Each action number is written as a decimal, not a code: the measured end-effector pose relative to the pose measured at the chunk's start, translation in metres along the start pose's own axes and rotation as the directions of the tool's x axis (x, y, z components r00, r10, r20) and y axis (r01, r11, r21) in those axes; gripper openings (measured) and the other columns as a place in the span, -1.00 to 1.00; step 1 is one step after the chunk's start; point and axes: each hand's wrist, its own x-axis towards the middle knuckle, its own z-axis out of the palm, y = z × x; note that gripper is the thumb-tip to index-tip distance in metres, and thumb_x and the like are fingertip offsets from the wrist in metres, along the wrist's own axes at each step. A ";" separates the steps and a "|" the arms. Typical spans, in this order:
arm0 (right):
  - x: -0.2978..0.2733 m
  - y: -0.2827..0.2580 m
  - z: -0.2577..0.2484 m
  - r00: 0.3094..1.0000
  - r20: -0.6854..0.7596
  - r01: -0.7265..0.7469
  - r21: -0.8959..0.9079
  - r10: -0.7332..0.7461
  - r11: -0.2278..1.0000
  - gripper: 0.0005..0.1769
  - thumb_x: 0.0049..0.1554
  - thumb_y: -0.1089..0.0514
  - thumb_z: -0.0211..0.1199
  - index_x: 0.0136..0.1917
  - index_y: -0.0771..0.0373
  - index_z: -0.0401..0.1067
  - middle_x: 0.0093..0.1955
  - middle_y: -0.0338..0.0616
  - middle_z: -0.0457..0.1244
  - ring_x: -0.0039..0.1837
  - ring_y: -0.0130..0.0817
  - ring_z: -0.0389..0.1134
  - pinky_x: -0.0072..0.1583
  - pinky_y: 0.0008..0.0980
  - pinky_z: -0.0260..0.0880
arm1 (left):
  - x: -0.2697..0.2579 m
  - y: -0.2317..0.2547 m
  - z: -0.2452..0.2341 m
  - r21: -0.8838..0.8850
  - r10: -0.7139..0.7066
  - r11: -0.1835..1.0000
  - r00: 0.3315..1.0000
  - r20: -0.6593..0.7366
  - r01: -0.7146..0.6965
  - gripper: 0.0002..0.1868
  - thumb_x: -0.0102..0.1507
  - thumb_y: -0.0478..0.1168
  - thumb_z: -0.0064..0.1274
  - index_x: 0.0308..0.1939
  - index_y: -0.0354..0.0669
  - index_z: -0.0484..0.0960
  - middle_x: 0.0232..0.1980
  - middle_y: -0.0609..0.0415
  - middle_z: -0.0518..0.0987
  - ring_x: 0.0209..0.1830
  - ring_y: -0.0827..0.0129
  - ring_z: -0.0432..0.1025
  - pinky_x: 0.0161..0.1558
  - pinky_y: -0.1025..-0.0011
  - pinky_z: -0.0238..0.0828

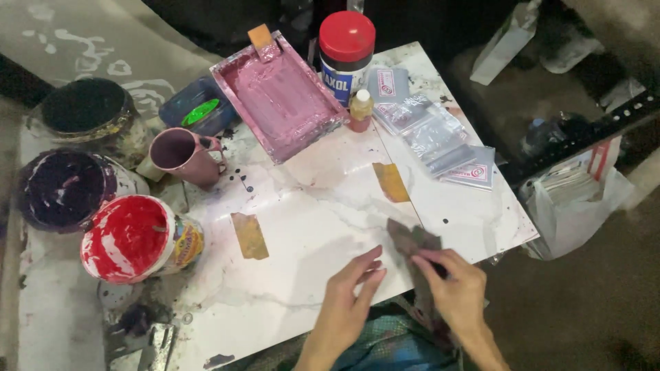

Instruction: The person uses a small sponge to apply purple paint from a rectangular tray onto a clear plastic sheet. They repeatedly dip the sponge into the paint and spread it across the surface of the sheet, occasionally adjusting the sheet's position on the table.

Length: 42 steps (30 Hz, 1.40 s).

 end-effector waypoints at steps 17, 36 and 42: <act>0.192 0.025 -0.010 0.978 0.201 0.144 -0.431 -0.061 0.891 -0.68 0.24 0.05 0.29 0.18 0.24 0.60 0.06 0.01 0.39 0.14 -0.03 0.37 0.10 -0.09 0.39 | 0.095 -0.041 0.108 -0.325 -0.017 0.943 0.966 -0.258 -0.070 -0.88 0.18 -0.27 0.35 -0.27 -0.16 0.72 -0.31 0.02 0.72 -0.26 0.39 0.61 -0.16 0.49 0.55; 0.223 0.023 -0.032 0.977 -0.200 -0.061 0.059 0.072 0.996 -0.81 0.15 0.26 0.61 -0.08 0.20 0.58 -0.18 -0.21 0.39 -0.18 -0.55 0.37 -0.16 -0.56 0.29 | 0.096 -0.045 0.117 0.176 0.395 0.910 0.913 -0.098 -0.375 -0.80 0.40 -0.28 -0.04 0.02 -0.37 0.54 -0.09 -0.18 0.54 -0.04 0.04 0.41 0.00 0.19 0.40; 0.235 0.003 -0.056 0.951 -0.177 0.252 -0.033 -0.254 0.967 -1.00 0.41 0.39 0.21 0.09 0.41 0.42 0.11 0.06 0.39 0.10 -0.25 0.40 0.15 -0.33 0.41 | 0.091 -0.033 0.117 0.315 0.384 0.893 0.909 -0.160 -0.322 -0.54 0.41 -0.34 -0.10 0.39 -0.42 0.35 0.08 -0.22 0.23 0.06 -0.01 0.19 0.12 0.11 0.29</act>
